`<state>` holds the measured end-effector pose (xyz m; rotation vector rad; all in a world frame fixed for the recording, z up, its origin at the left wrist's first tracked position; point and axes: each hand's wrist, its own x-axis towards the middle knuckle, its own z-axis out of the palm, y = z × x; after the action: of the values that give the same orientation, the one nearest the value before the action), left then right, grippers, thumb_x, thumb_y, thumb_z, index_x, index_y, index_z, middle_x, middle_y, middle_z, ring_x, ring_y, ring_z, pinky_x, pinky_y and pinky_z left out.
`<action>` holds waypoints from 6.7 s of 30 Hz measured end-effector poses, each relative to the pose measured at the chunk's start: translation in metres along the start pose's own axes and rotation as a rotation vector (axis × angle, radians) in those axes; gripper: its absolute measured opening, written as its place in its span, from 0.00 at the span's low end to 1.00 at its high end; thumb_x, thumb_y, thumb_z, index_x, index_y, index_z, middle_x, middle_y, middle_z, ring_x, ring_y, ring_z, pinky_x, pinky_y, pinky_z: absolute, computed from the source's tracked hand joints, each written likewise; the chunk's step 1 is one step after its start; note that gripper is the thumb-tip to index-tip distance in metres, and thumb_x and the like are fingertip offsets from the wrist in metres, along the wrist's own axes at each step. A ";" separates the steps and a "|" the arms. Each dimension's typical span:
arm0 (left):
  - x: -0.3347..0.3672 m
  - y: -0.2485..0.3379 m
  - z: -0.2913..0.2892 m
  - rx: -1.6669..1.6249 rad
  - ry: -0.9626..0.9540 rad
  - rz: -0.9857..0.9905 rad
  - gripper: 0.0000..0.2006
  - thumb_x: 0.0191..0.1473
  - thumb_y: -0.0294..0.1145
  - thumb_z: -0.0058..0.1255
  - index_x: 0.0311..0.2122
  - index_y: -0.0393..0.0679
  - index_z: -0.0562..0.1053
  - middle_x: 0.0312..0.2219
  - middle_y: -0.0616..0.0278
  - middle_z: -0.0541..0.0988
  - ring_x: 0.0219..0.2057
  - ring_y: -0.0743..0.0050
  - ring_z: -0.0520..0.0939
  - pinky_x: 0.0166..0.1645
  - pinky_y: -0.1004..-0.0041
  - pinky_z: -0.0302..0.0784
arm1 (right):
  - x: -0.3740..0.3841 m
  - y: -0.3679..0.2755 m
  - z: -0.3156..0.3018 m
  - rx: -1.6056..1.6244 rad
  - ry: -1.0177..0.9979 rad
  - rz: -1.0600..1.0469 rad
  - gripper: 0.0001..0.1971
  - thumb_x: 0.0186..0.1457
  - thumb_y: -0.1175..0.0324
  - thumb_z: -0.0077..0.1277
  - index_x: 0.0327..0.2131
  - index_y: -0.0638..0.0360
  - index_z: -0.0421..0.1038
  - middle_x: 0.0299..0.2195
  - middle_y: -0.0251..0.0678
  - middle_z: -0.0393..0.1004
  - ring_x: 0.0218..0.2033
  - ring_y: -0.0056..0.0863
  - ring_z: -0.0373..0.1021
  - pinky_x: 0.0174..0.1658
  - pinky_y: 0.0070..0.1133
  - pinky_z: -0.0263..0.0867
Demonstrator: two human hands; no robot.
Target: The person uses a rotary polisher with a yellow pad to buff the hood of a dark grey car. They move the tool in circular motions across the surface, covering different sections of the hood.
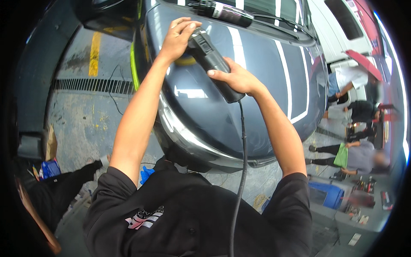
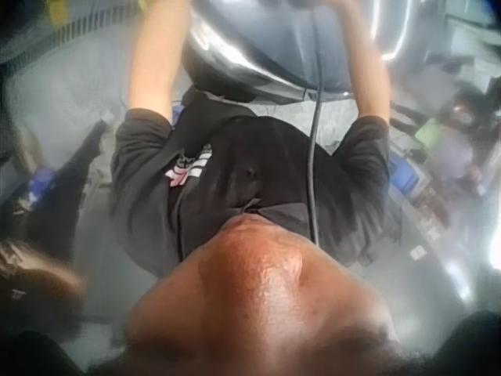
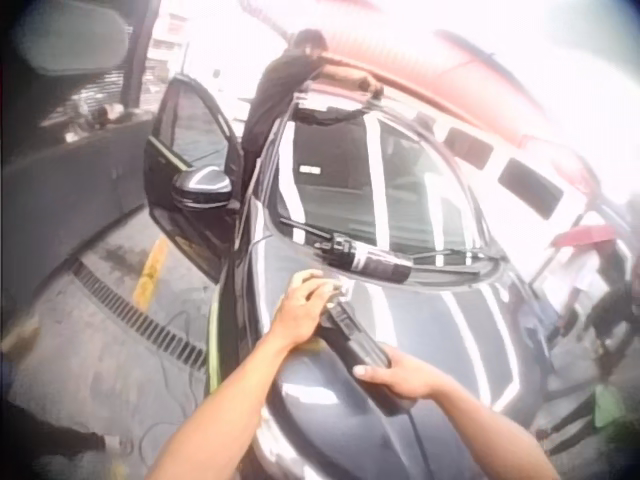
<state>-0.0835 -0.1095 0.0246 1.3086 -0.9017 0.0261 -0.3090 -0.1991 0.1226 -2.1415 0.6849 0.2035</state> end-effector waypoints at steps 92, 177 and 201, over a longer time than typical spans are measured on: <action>-0.124 0.083 -0.034 -0.211 -0.581 0.001 0.12 0.50 0.31 0.67 0.41 0.43 0.84 0.55 0.49 0.75 0.59 0.50 0.75 0.64 0.58 0.69 | -0.168 -0.005 0.235 0.615 0.436 0.266 0.54 0.54 0.41 0.66 0.72 0.60 0.49 0.60 0.55 0.72 0.63 0.48 0.69 0.65 0.36 0.64; 0.160 -0.076 -0.111 -0.166 -0.158 -0.179 0.13 0.57 0.29 0.52 0.40 0.35 0.84 0.46 0.53 0.85 0.50 0.67 0.82 0.56 0.72 0.73 | 0.156 -0.115 0.135 0.483 0.425 -0.039 0.54 0.48 0.45 0.71 0.68 0.71 0.57 0.56 0.53 0.73 0.58 0.36 0.71 0.63 0.29 0.64; -0.099 0.064 -0.040 -0.100 -0.198 0.104 0.09 0.46 0.32 0.61 0.36 0.48 0.85 0.47 0.59 0.83 0.54 0.51 0.77 0.64 0.55 0.65 | -0.110 -0.019 0.222 0.650 0.403 0.178 0.51 0.47 0.53 0.74 0.68 0.66 0.57 0.55 0.40 0.70 0.56 0.29 0.66 0.62 0.28 0.62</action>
<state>-0.1596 -0.0105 0.0202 1.1844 -1.1255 -0.0680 -0.3696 0.0271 0.0393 -1.5010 1.0120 -0.3297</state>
